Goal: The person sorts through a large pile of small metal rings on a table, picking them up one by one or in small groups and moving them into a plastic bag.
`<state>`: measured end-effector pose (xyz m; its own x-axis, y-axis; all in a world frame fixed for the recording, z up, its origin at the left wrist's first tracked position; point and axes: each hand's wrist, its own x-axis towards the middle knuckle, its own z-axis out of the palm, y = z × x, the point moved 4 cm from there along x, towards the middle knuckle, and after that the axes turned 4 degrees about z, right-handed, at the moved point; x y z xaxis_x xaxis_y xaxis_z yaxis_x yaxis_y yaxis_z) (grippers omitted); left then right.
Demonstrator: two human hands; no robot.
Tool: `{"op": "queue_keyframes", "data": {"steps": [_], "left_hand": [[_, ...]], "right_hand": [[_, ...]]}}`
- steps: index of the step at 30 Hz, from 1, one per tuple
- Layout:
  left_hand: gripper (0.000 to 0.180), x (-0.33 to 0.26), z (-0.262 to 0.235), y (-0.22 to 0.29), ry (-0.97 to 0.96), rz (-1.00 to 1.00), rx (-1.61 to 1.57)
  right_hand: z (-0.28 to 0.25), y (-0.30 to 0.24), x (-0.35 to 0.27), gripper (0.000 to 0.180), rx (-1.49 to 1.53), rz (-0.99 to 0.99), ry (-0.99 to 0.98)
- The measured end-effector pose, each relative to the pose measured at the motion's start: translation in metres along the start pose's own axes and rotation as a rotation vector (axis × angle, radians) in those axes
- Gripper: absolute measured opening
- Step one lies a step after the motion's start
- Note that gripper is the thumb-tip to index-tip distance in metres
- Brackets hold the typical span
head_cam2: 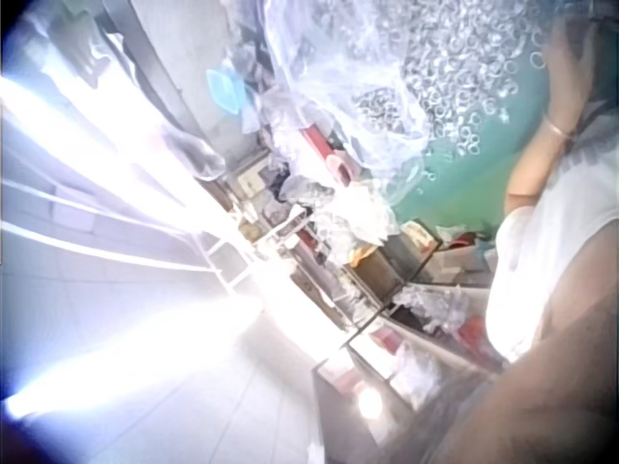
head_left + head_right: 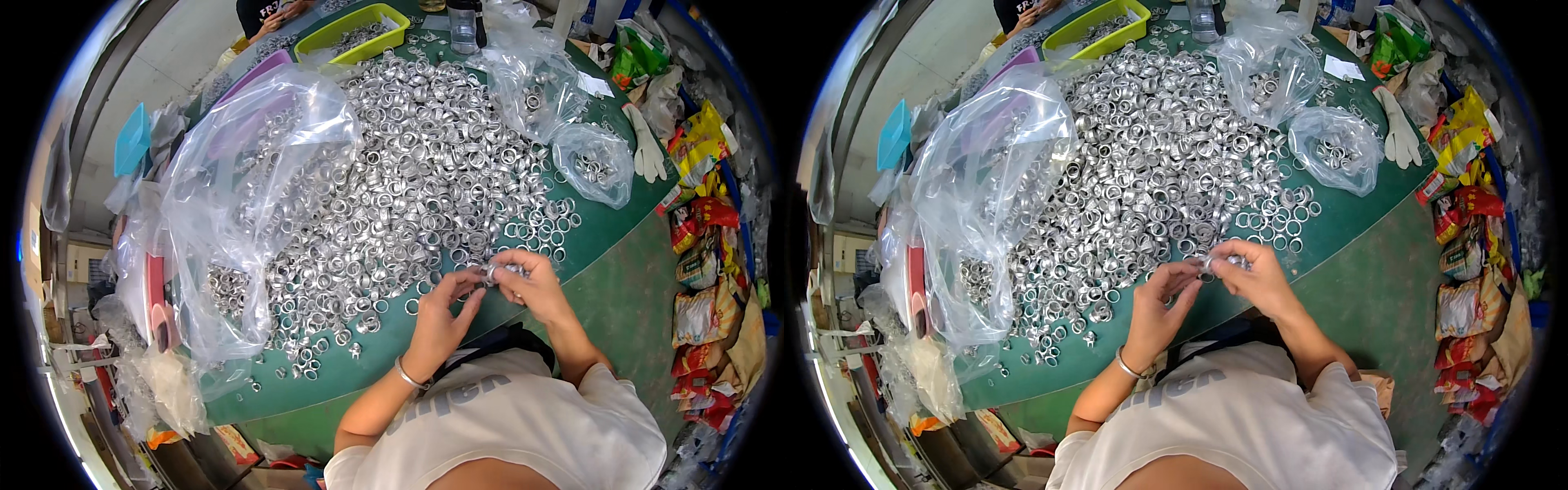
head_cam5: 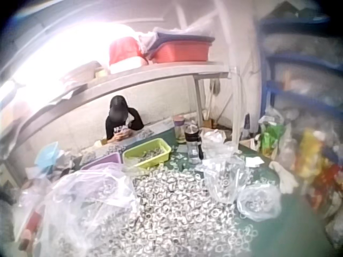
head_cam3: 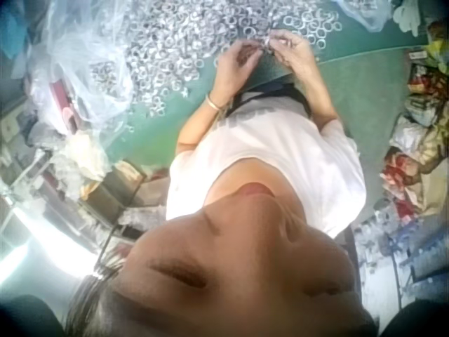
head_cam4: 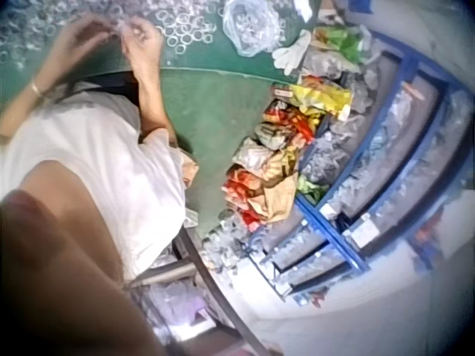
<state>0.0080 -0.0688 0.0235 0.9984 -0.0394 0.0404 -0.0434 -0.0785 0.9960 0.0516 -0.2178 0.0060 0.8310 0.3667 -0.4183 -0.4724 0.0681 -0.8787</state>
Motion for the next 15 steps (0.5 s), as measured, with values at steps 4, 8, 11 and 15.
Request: {"op": "queue_keyframes", "data": {"steps": [4,8,11,15], "left_hand": [[0.02,0.001,-0.001,0.002,0.017,-0.028,-0.103],[0.02,-0.01,-0.017,-0.005,0.046,0.047,0.129],[0.021,-0.017,-0.031,-0.009,0.137,0.149,0.378],[0.025,-0.025,-0.044,-0.016,0.25,0.187,0.572]], "right_hand": [[-0.052,-0.024,0.008,0.015,0.124,-0.196,0.313],[-0.149,-0.067,0.022,0.028,-0.631,-0.537,0.928],[-0.16,-0.078,0.024,0.033,-1.074,-0.576,1.098],[-0.114,-0.061,0.02,0.023,-0.853,-0.585,0.886]]}}
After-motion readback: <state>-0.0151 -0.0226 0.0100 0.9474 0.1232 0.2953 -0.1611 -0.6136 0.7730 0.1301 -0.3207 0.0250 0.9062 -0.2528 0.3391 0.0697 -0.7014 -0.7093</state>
